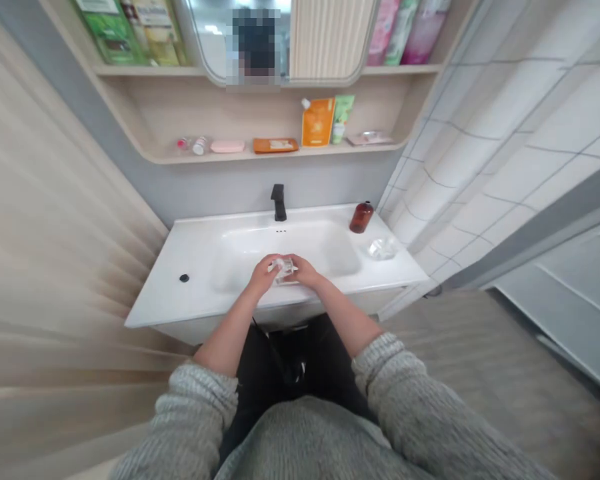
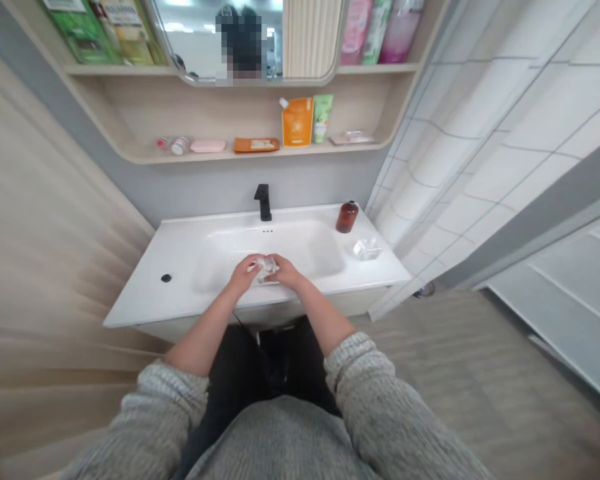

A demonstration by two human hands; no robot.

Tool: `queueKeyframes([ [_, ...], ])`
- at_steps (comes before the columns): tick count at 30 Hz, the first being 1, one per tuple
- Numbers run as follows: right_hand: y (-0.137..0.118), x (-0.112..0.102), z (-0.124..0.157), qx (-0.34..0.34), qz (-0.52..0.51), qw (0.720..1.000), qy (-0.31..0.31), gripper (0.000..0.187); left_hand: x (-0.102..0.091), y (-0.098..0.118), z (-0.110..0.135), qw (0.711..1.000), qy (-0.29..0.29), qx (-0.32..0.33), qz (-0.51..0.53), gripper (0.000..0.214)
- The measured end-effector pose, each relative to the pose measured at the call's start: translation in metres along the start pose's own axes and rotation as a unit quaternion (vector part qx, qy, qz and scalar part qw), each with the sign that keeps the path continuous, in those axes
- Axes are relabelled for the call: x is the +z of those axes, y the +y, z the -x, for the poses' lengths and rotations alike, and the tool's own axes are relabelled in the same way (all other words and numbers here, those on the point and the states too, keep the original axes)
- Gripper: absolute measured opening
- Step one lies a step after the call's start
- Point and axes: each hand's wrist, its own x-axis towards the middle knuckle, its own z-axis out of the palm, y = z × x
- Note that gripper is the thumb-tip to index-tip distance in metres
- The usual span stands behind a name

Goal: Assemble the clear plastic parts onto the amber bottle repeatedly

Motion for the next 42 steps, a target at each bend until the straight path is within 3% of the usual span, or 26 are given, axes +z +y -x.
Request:
queueKeyframes([
  [4,0.005,0.001,-0.001,-0.022,0.015,0.999,-0.026,0.074,-0.004,-0.005,0.004,0.999,-0.024,-0.001,0.023,0.039],
  [11,0.01,0.005,0.0,-0.027,0.011,0.999,-0.046,0.078,-0.001,-0.006,0.009,0.998,0.037,-0.008,0.055,0.029],
  [15,0.005,0.006,0.003,-0.044,0.005,0.997,-0.055,0.078,0.002,-0.006,0.01,0.995,0.087,-0.008,0.053,0.039],
  [19,0.003,0.005,0.002,-0.035,-0.008,0.998,-0.044,0.076,0.0,-0.008,0.01,0.993,0.047,0.049,0.097,0.062],
  [22,0.003,0.004,0.001,-0.025,-0.005,0.999,-0.043,0.076,-0.003,-0.012,0.009,0.988,0.009,0.054,0.145,0.074],
  [28,0.003,0.002,0.003,-0.007,0.01,1.0,-0.027,0.076,-0.002,-0.02,0.004,0.992,0.049,0.023,0.117,0.075],
  [33,0.0,0.0,0.004,-0.002,0.0,0.999,-0.042,0.077,0.0,-0.023,0.002,0.991,0.029,0.027,0.128,0.067],
  [37,-0.003,0.0,0.002,0.002,0.022,0.999,-0.028,0.073,-0.001,-0.026,0.002,0.992,0.065,0.029,0.108,0.068],
  [42,-0.004,0.0,0.002,0.006,0.009,0.999,-0.035,0.072,-0.001,-0.028,0.001,0.991,0.022,0.026,0.126,0.076],
])
